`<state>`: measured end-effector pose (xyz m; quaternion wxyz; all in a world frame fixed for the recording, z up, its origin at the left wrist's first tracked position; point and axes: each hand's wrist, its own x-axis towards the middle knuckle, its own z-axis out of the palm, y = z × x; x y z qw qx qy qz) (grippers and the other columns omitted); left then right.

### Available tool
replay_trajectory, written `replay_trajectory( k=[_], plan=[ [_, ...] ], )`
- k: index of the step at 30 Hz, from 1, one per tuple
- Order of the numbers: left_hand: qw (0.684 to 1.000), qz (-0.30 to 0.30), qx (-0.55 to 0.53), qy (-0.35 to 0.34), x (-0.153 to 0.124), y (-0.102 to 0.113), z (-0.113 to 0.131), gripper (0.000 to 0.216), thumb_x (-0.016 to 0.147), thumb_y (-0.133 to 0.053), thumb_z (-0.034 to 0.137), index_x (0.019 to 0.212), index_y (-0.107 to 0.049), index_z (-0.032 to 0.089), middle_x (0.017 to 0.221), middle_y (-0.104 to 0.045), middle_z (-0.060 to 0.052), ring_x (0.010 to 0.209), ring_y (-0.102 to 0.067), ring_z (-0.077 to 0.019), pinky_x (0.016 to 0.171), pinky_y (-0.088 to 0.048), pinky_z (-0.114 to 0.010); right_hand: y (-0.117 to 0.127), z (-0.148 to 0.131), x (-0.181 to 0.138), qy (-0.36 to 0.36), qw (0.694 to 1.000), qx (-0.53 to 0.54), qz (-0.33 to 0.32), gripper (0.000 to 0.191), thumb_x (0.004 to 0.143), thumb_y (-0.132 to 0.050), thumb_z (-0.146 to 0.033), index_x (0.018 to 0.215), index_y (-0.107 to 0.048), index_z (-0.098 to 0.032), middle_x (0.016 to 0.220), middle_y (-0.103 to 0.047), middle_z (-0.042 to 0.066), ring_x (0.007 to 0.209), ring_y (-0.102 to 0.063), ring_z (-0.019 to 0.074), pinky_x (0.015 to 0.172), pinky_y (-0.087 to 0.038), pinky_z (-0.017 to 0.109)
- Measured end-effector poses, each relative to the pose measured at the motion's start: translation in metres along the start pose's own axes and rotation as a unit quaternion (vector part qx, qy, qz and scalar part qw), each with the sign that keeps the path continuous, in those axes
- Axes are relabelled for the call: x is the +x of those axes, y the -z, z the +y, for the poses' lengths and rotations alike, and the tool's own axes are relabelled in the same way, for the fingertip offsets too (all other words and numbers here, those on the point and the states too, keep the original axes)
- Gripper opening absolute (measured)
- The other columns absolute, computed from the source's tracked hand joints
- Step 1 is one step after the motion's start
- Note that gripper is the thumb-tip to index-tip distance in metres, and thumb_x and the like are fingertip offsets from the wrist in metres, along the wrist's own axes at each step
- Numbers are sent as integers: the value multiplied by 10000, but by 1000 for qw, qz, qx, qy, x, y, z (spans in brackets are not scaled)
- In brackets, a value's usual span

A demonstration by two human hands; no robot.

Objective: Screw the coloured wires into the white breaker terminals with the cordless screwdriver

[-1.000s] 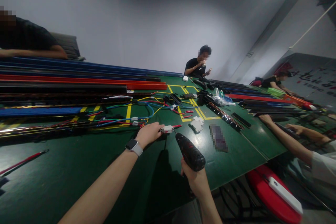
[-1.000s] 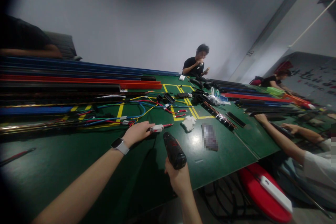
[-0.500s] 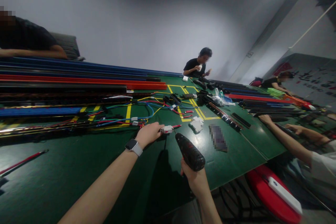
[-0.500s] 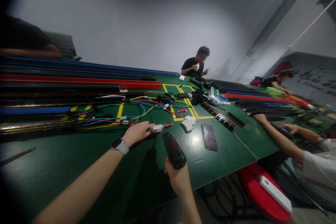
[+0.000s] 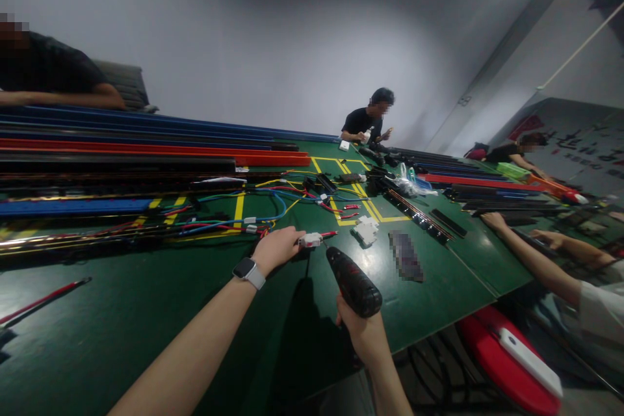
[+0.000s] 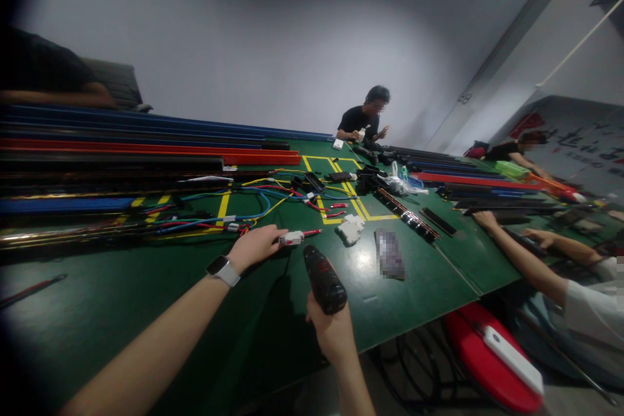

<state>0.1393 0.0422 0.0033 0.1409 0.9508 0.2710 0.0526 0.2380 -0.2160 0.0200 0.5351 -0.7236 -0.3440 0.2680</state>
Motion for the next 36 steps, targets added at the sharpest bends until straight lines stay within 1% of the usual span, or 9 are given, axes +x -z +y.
replay_trajectory(
  k=[2,4,10,14,19,23,30,34,36],
  plan=[
    [1000,2,1,0,0,-1,0,354,972,-467,420,1265,-658,363,1087,-685,-84,971,-687,-253,774,-511,-332,0,2,1,0,1000,-2,2,289,862,-627,-435,692,-625,-202,613,-597,-4,602,-585,175,654,-495,306],
    [1000,7,3,1,0,-1,0,369,968,-476,406,1297,-640,374,1098,-687,-84,988,-687,-258,784,-513,-334,0,6,1,-3,1000,-3,3,265,863,-629,-430,732,-628,-200,609,-597,-10,604,-587,178,651,-491,306],
    [1000,1,-1,8,-1,0,1,363,964,-492,394,1293,-644,372,1118,-686,-84,1003,-688,-250,798,-514,-320,-1,11,1,2,1000,-4,18,258,863,-641,-439,842,-642,-182,602,-598,-18,597,-587,182,640,-478,305],
    [1000,-4,-2,9,-1,2,2,349,966,-497,394,1279,-648,364,1114,-684,-85,1010,-686,-248,805,-512,-320,-1,5,0,-1,1000,6,11,243,852,-640,-430,799,-640,-192,603,-596,-19,589,-582,173,646,-493,301],
    [1000,-2,-2,6,-2,3,2,320,967,-494,396,1239,-659,360,1099,-683,-76,992,-688,-243,795,-509,-317,0,-1,0,-2,1000,5,3,245,851,-642,-428,828,-654,-184,597,-605,-15,587,-586,175,638,-507,305],
    [1000,-5,-5,9,-2,3,2,301,971,-489,398,1206,-672,354,1084,-683,-79,977,-689,-248,786,-509,-325,0,0,1,2,1000,16,11,265,835,-667,-441,741,-650,-194,576,-603,-9,568,-581,177,623,-504,312],
    [1000,-10,-14,20,-3,5,4,309,967,-503,398,1216,-676,338,1107,-678,-86,1006,-677,-238,815,-503,-313,-2,-1,-1,0,1000,11,10,300,865,-640,-431,675,-636,-198,612,-597,-1,585,-575,167,646,-495,306],
    [1000,-13,-10,14,-2,5,3,323,971,-488,400,1230,-671,339,1108,-677,-88,1006,-674,-238,821,-503,-319,-2,-4,-1,-2,1000,23,11,218,854,-641,-395,778,-653,-192,592,-582,-24,574,-562,161,628,-489,296],
    [1000,-15,-10,14,-1,4,3,331,969,-491,403,1243,-666,343,1100,-677,-87,1003,-675,-239,816,-503,-319,-1,-6,-1,-3,1000,14,3,208,858,-632,-381,785,-651,-187,590,-584,-23,583,-567,165,633,-488,299]
  ],
)
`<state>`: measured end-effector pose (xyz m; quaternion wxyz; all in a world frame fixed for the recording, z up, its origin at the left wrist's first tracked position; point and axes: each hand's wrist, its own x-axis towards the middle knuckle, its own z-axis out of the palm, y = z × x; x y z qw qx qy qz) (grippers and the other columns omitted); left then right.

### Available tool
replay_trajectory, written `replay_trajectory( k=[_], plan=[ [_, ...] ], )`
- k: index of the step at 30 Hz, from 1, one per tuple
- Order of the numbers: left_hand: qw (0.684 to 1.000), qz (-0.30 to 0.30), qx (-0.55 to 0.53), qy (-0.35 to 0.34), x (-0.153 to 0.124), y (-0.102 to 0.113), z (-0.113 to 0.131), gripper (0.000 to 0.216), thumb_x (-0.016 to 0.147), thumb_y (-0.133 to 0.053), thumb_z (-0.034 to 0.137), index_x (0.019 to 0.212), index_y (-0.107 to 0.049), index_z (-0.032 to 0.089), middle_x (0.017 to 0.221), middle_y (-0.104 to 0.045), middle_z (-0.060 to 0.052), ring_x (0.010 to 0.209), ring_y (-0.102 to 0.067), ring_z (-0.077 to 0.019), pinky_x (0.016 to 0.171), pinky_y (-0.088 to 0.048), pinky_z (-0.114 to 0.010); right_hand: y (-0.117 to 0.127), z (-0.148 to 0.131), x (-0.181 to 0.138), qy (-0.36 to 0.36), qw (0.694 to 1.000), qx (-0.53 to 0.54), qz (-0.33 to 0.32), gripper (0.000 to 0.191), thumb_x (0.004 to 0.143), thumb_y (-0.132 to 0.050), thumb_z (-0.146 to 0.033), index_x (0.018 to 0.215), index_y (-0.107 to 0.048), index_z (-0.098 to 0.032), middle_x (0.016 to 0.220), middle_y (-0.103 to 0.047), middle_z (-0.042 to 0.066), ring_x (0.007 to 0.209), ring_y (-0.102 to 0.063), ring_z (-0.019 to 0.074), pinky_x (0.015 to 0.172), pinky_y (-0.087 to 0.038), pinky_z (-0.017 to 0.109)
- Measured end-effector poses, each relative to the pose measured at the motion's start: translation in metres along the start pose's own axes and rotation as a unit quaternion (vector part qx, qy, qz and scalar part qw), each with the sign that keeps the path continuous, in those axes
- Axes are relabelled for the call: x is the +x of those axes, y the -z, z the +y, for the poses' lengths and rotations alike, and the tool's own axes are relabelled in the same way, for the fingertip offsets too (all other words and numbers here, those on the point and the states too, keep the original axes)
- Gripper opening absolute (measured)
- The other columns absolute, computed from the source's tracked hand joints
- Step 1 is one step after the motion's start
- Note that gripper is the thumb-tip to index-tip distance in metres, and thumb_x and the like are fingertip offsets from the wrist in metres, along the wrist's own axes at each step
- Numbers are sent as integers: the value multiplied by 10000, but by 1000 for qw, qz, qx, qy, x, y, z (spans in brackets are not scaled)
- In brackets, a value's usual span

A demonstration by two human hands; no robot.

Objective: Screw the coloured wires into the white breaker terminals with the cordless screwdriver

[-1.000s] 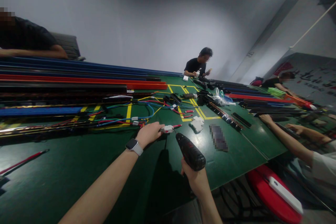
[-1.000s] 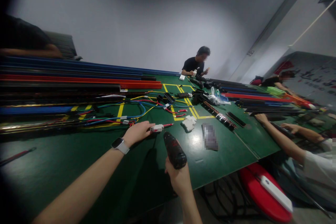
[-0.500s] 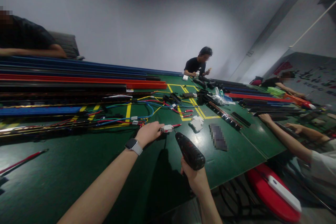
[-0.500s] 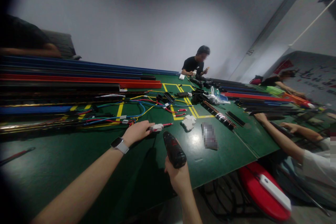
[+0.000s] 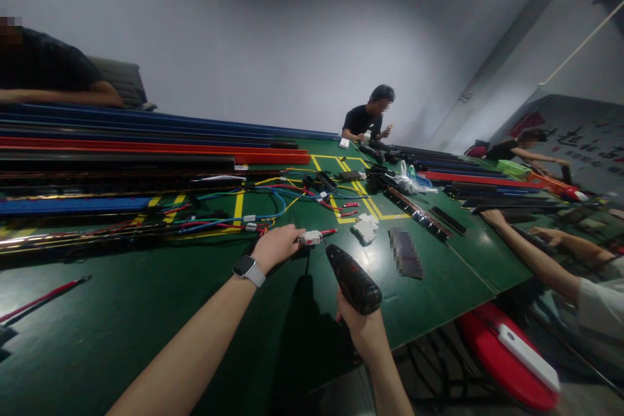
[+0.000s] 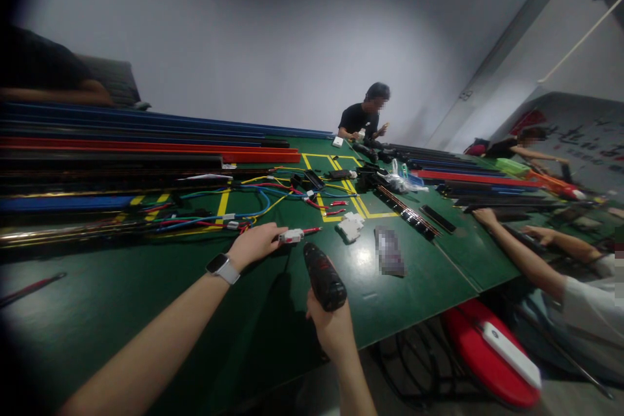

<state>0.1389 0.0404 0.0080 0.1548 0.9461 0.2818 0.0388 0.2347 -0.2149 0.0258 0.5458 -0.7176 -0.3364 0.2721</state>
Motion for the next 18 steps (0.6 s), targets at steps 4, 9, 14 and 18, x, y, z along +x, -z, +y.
replay_trajectory(
  k=[4,9,14,18],
  plan=[
    [1000,3,-1,-3,0,0,0,334,972,-482,405,1248,-663,352,1090,-679,-84,994,-679,-241,798,-502,-318,1,-2,0,-3,1000,-12,0,222,858,-629,-381,753,-648,-186,584,-594,-17,593,-576,170,646,-488,304],
    [1000,5,-3,-4,-1,0,0,346,973,-480,406,1271,-649,359,1109,-680,-87,1016,-677,-249,810,-502,-323,0,3,1,-7,1000,-18,15,223,831,-643,-399,771,-663,-186,566,-606,-16,570,-587,180,625,-479,307],
    [1000,4,-7,-6,-1,0,0,335,973,-489,409,1259,-656,355,1124,-681,-90,1035,-676,-252,820,-502,-325,0,3,1,1,1000,-26,12,272,841,-626,-438,708,-646,-201,558,-587,-11,570,-581,179,623,-487,310],
    [1000,4,-5,-2,0,-1,-1,371,972,-495,420,1313,-631,367,1143,-679,-92,1034,-676,-256,830,-504,-330,-1,-2,0,-4,999,-30,14,304,838,-622,-443,640,-631,-212,569,-588,0,568,-575,173,631,-507,311]
  ],
)
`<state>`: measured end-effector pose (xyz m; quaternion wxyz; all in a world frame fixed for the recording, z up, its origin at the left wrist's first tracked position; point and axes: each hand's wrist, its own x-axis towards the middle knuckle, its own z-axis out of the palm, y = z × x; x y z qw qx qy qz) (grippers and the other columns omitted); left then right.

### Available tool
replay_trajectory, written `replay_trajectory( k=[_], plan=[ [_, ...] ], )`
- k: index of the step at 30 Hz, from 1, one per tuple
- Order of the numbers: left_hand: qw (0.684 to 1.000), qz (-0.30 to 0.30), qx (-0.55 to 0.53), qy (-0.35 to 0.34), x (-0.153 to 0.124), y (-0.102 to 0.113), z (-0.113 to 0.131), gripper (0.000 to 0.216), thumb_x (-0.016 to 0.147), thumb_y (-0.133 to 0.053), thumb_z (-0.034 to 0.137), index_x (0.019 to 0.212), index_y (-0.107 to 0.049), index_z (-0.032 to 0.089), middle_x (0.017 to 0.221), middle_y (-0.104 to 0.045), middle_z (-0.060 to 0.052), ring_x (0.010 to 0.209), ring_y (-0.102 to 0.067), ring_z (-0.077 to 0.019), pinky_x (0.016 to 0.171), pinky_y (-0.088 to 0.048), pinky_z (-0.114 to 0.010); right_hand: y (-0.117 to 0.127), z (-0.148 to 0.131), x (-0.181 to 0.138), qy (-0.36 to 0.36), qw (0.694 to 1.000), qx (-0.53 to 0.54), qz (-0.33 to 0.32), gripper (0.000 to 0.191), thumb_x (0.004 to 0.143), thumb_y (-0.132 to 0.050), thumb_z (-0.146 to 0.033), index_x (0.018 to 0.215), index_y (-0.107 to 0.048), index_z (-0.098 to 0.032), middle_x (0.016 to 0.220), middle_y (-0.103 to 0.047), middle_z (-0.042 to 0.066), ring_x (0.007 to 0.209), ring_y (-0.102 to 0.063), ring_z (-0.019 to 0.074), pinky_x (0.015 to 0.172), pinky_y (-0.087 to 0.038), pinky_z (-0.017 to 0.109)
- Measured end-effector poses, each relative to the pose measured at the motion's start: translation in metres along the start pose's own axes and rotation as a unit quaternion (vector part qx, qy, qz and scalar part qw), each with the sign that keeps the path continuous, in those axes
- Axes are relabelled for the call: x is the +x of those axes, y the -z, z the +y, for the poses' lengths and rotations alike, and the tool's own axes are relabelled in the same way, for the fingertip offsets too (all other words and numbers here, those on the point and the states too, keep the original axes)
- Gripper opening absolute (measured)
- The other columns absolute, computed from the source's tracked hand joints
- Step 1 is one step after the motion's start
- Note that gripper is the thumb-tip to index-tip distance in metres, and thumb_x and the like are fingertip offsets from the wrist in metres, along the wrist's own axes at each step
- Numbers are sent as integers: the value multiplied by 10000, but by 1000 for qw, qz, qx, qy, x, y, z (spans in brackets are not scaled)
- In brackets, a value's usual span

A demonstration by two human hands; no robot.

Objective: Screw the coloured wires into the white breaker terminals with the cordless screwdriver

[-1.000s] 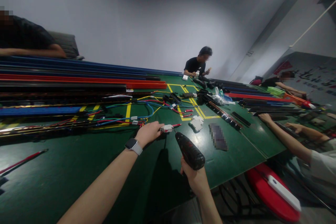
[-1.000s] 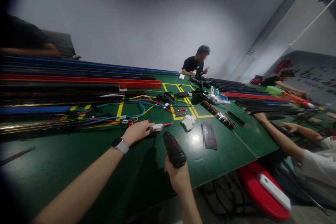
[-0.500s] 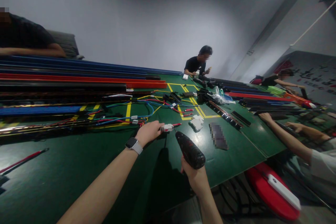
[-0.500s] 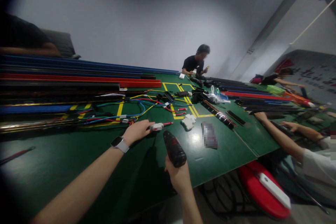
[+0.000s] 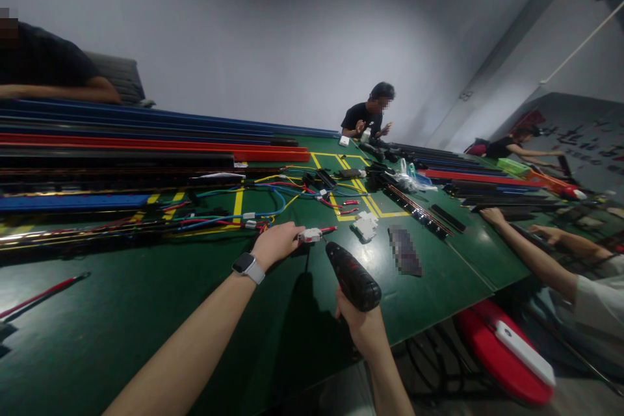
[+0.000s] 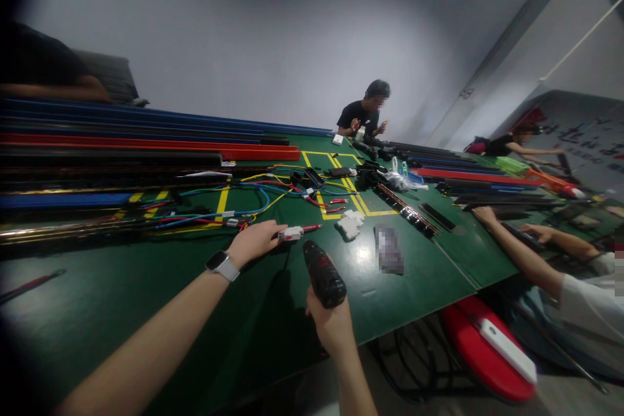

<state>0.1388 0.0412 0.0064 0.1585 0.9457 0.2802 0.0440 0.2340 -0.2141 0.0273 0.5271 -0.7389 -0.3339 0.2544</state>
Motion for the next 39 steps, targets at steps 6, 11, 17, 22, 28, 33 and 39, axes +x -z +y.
replay_trajectory(
  k=[6,11,17,22,28,33,39],
  plan=[
    [1000,11,4,-9,0,-2,-1,360,977,-472,427,1289,-642,373,1115,-682,-84,1001,-682,-259,792,-507,-334,0,0,-1,0,1000,10,-3,303,838,-625,-432,628,-622,-213,582,-591,-3,580,-577,171,649,-504,313],
    [1000,4,7,-6,-1,1,1,342,978,-467,414,1259,-657,367,1094,-684,-83,990,-681,-249,798,-504,-328,1,2,0,0,1000,7,3,352,835,-647,-447,576,-618,-211,577,-592,4,579,-571,169,631,-506,308],
    [1000,0,3,3,-1,2,2,329,971,-488,409,1243,-665,356,1110,-678,-86,1006,-676,-247,817,-501,-327,1,-1,-1,-9,1000,-1,4,363,833,-652,-472,582,-638,-210,571,-592,11,584,-583,179,646,-522,317],
    [1000,8,6,-8,0,0,0,324,974,-473,411,1222,-670,349,1085,-677,-83,979,-676,-246,782,-494,-323,1,-2,-1,1,1000,8,0,363,835,-650,-438,554,-618,-210,587,-602,17,581,-581,174,651,-522,320],
    [1000,12,9,-14,-1,-1,0,328,978,-456,416,1231,-658,361,1071,-675,-75,960,-675,-248,750,-489,-321,0,-2,0,-2,1000,10,1,306,825,-649,-441,623,-637,-211,593,-594,3,580,-577,171,631,-514,306],
    [1000,3,8,-9,-1,-1,0,325,981,-453,406,1210,-673,337,1083,-671,-86,959,-672,-248,760,-491,-325,0,-1,0,-1,1000,18,1,243,828,-642,-418,730,-668,-197,597,-601,-2,566,-576,169,618,-510,301],
    [1000,8,10,-10,1,-4,-2,337,980,-468,428,1247,-661,353,1087,-678,-83,968,-682,-251,777,-496,-328,1,1,0,-5,1000,-1,1,341,837,-637,-460,615,-628,-202,596,-603,9,578,-585,169,635,-514,302]
  ],
)
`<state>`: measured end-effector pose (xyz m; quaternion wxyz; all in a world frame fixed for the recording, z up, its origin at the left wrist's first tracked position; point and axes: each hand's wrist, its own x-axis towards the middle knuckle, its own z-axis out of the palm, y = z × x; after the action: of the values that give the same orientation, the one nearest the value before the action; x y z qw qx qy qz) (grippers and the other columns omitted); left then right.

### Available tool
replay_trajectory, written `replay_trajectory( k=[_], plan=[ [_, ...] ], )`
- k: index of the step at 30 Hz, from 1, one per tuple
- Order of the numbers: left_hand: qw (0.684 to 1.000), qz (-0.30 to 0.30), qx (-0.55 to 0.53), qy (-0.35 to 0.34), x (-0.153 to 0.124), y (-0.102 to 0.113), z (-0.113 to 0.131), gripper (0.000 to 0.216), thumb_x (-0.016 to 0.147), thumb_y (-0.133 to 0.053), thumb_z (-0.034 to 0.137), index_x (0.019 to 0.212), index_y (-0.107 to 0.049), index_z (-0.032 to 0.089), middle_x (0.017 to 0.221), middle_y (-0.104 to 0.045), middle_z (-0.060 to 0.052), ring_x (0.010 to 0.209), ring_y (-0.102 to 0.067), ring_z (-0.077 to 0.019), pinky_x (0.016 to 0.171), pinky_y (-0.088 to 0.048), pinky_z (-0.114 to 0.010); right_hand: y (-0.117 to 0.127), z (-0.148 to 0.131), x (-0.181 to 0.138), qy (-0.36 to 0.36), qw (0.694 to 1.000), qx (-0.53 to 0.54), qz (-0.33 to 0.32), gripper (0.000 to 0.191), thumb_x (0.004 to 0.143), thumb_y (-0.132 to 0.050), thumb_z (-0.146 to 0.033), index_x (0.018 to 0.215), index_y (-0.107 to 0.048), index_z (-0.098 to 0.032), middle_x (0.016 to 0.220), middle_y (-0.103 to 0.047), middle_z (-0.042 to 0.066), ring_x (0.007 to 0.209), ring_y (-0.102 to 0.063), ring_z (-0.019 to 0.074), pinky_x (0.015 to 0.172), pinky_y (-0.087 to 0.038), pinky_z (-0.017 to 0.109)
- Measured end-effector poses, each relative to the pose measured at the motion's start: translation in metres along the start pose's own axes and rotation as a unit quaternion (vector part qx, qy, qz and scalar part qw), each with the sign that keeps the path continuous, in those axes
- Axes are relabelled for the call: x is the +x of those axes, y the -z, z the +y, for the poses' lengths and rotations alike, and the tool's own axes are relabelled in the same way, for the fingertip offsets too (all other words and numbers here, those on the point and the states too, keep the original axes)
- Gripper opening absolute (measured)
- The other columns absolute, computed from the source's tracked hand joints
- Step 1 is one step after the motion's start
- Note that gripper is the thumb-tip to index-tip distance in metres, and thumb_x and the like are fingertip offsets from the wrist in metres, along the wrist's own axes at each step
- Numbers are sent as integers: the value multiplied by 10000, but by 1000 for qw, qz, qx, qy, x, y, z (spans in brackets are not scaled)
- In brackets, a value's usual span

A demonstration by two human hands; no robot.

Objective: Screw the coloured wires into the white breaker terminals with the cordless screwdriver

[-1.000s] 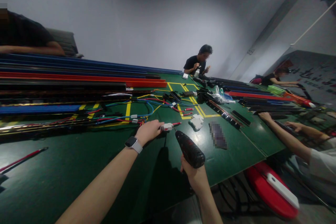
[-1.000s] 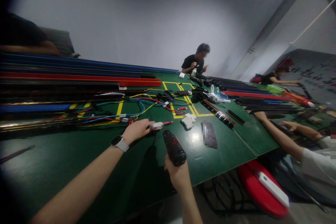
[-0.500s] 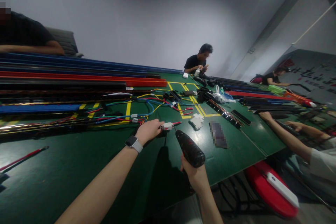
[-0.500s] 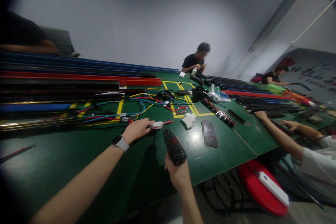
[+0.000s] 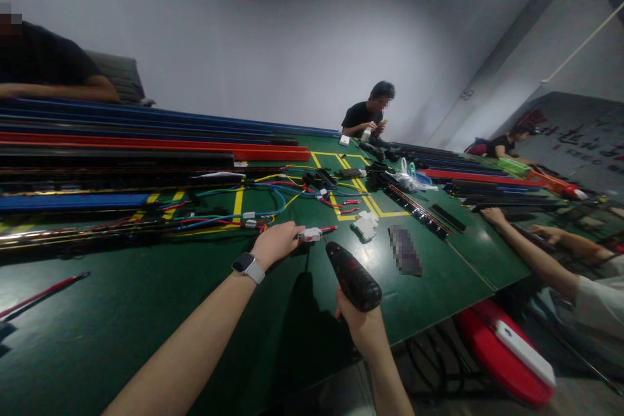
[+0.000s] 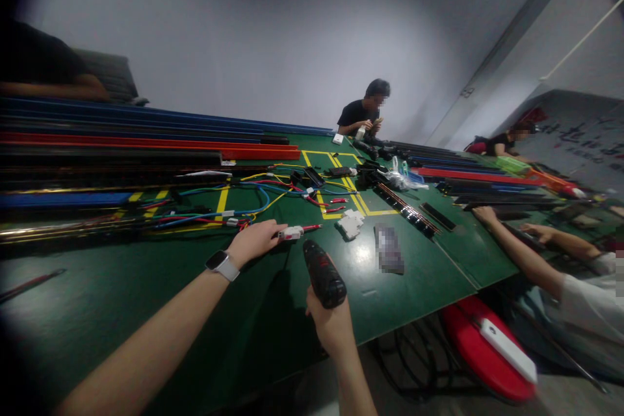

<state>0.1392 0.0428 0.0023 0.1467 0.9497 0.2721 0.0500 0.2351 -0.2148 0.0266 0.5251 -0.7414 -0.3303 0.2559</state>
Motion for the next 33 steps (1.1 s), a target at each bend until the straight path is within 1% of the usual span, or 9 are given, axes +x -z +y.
replay_trajectory(
  k=[2,7,12,13,16,21,24,29,33],
  plan=[
    [1000,3,3,-2,0,-1,0,332,981,-469,421,1239,-664,350,1081,-680,-81,964,-685,-250,780,-498,-329,0,0,0,-5,1000,-7,0,345,834,-638,-468,612,-625,-204,595,-600,7,586,-590,171,644,-514,301],
    [1000,5,5,-4,0,1,0,318,978,-469,409,1213,-673,342,1069,-683,-76,955,-687,-247,760,-498,-321,-1,-4,-1,0,1000,-7,1,265,835,-623,-429,709,-664,-199,589,-595,-8,575,-585,170,635,-506,293],
    [1000,3,3,-1,-1,1,1,306,977,-474,401,1196,-675,329,1070,-684,-79,952,-686,-239,747,-492,-307,0,-6,-2,-6,1000,-19,-3,356,846,-616,-445,577,-600,-212,596,-592,11,579,-578,166,636,-508,292],
    [1000,5,4,-3,-1,1,0,307,977,-472,400,1197,-673,330,1072,-684,-78,953,-686,-241,745,-492,-309,0,-6,-2,-6,1000,-18,-3,356,845,-618,-447,579,-601,-211,597,-592,12,579,-578,166,635,-508,292],
    [1000,7,7,-5,-1,0,0,312,976,-471,400,1211,-668,339,1075,-681,-76,952,-687,-248,746,-496,-320,-1,-5,-2,-3,1000,-3,1,292,839,-625,-436,667,-643,-200,600,-593,3,574,-577,164,626,-508,291],
    [1000,1,6,0,-1,1,0,330,973,-483,389,1252,-653,348,1089,-677,-79,967,-685,-247,775,-502,-327,-1,-3,-1,-4,1000,-2,0,322,837,-635,-460,647,-642,-200,601,-598,4,568,-579,162,619,-509,290],
    [1000,-2,2,0,-1,2,1,312,965,-504,376,1229,-667,339,1085,-680,-80,979,-684,-240,784,-498,-315,-1,-2,0,-3,1000,6,4,283,826,-654,-452,702,-663,-197,594,-604,-4,566,-583,165,617,-510,290],
    [1000,2,2,1,-2,3,2,308,967,-502,377,1224,-668,336,1077,-681,-80,976,-679,-232,781,-491,-303,0,-3,-1,-8,1000,-10,8,343,830,-657,-474,624,-642,-200,575,-607,7,563,-593,169,621,-518,291],
    [1000,-2,3,3,-2,4,3,314,975,-478,399,1209,-678,336,1081,-682,-86,966,-680,-237,770,-495,-307,-1,-3,-2,-3,1000,-8,10,334,826,-657,-472,636,-652,-198,573,-607,9,570,-595,174,620,-517,292]
  ],
)
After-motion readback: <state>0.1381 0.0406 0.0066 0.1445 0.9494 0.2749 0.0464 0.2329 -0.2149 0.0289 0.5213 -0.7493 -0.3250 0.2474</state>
